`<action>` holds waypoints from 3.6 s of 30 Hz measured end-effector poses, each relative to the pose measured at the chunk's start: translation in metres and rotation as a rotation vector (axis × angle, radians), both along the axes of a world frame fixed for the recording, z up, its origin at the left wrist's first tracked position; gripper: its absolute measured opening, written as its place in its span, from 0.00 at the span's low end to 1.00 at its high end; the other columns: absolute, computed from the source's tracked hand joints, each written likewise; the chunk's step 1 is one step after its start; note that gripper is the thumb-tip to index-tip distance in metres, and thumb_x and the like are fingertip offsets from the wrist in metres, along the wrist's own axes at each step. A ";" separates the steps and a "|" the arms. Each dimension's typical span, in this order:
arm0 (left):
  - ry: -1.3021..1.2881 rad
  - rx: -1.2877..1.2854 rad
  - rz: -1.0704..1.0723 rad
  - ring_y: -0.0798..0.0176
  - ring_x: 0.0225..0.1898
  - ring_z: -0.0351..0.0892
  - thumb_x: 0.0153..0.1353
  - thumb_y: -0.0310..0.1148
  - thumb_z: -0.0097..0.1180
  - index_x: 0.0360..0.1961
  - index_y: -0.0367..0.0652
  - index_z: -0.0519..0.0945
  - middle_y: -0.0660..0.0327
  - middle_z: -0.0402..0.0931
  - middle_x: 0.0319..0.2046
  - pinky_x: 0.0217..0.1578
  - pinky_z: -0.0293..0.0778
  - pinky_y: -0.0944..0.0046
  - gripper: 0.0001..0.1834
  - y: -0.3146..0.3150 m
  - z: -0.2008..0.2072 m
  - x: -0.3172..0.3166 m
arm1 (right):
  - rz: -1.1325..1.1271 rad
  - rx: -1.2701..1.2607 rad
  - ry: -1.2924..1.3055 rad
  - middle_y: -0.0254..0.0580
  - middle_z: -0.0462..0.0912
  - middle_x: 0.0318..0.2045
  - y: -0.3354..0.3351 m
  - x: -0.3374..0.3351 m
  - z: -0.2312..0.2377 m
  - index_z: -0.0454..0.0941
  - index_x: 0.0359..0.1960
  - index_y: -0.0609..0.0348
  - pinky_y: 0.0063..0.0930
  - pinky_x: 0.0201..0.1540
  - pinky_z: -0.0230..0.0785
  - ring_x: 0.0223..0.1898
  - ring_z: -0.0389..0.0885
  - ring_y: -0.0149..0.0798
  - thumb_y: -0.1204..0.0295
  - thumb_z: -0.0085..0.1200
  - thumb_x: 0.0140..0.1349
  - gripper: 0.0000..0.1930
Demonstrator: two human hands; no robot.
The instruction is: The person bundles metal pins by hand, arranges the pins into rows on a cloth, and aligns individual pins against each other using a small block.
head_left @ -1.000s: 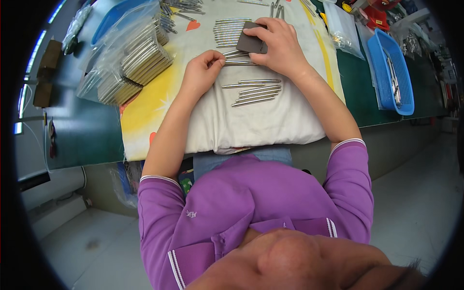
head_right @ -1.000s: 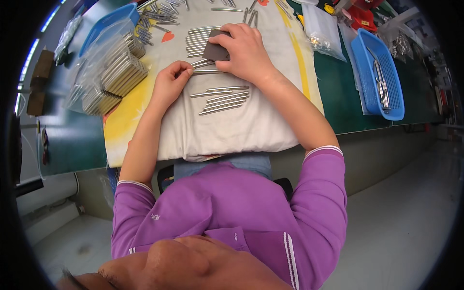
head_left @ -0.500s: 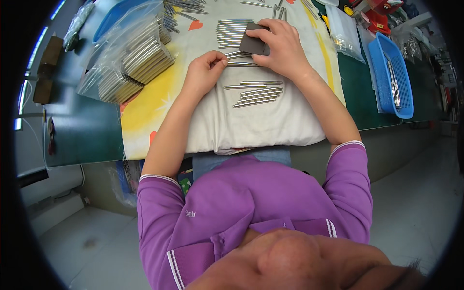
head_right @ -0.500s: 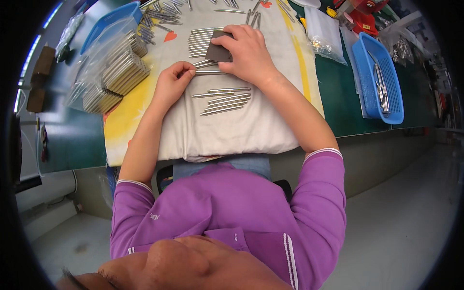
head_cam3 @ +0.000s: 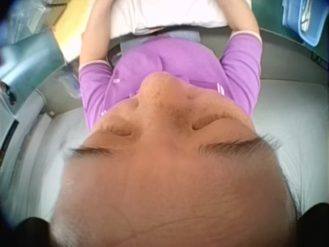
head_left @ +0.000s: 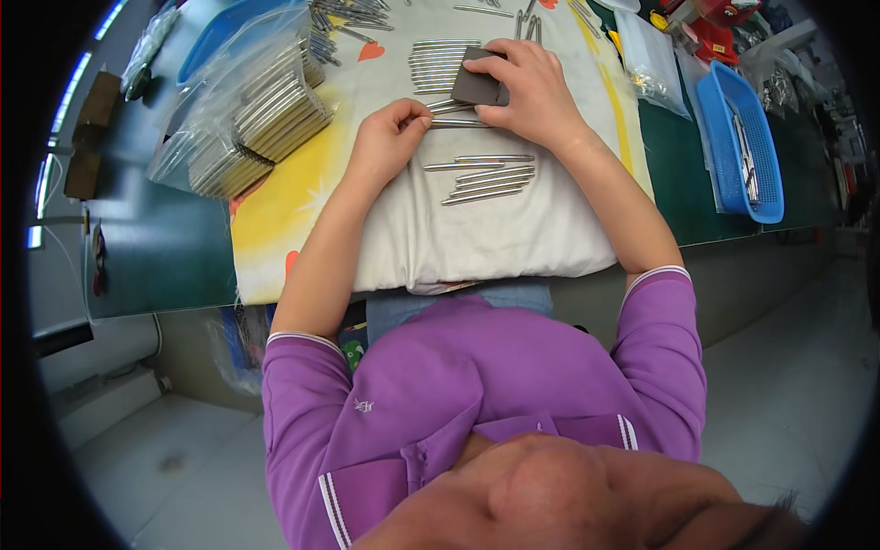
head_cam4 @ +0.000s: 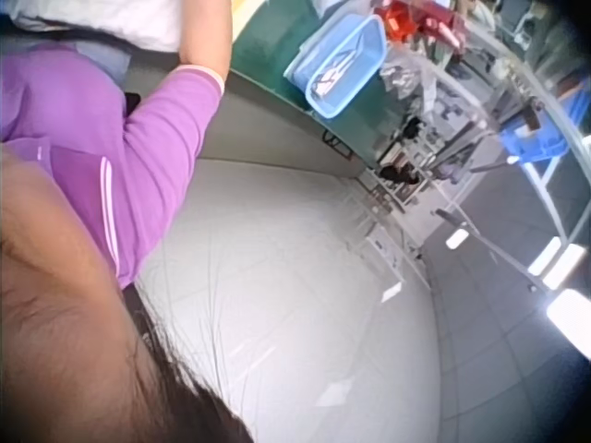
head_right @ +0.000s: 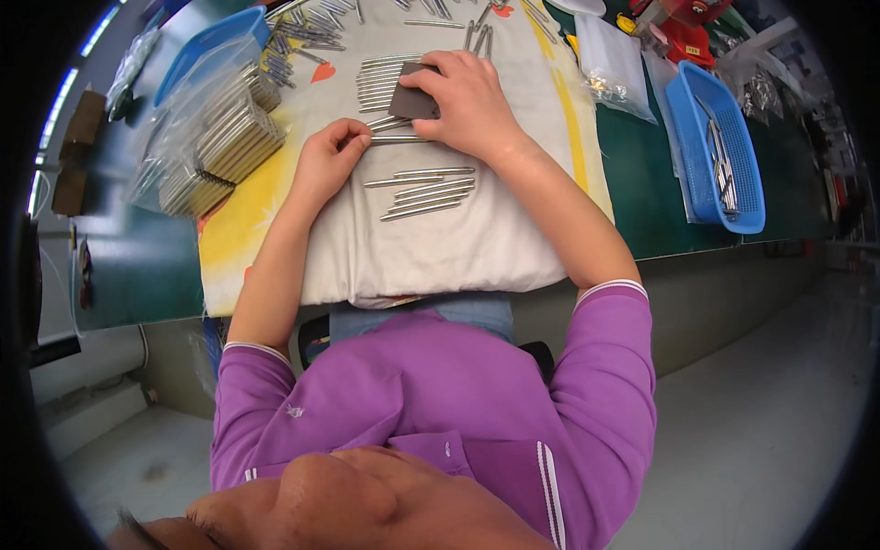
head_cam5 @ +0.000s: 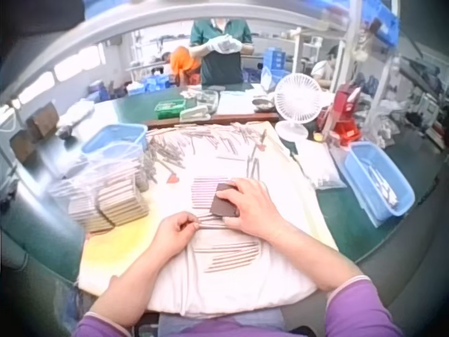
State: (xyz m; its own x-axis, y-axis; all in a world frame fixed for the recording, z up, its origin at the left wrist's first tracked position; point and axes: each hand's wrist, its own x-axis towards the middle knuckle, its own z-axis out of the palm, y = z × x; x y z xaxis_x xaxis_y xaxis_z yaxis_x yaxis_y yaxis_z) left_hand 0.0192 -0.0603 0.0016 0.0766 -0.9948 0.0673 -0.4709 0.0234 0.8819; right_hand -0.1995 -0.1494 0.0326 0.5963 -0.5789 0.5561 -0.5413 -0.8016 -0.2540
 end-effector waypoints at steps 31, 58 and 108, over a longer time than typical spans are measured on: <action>-0.198 -0.115 0.091 0.64 0.28 0.76 0.59 0.33 0.62 0.35 0.40 0.80 0.61 0.74 0.24 0.32 0.73 0.64 0.08 0.003 0.005 0.002 | 0.217 0.866 0.352 0.33 0.77 0.23 0.014 -0.045 0.025 0.81 0.32 0.60 0.23 0.34 0.69 0.28 0.75 0.27 0.74 0.61 0.52 0.06; -0.259 -0.123 -0.084 0.62 0.35 0.77 0.55 0.29 0.63 0.33 0.42 0.82 0.61 0.76 0.34 0.39 0.75 0.64 0.05 0.006 0.007 0.013 | 0.168 0.476 0.000 0.40 0.82 0.31 0.012 -0.016 -0.010 0.82 0.34 0.57 0.31 0.40 0.74 0.35 0.81 0.40 0.71 0.61 0.55 0.06; -0.323 -0.163 -0.194 0.58 0.41 0.75 0.53 0.31 0.65 0.31 0.41 0.79 0.61 0.75 0.32 0.40 0.74 0.61 0.08 0.011 0.017 0.005 | 0.251 0.660 0.131 0.37 0.81 0.28 0.016 -0.020 0.004 0.81 0.35 0.59 0.27 0.35 0.71 0.31 0.79 0.33 0.72 0.64 0.54 0.08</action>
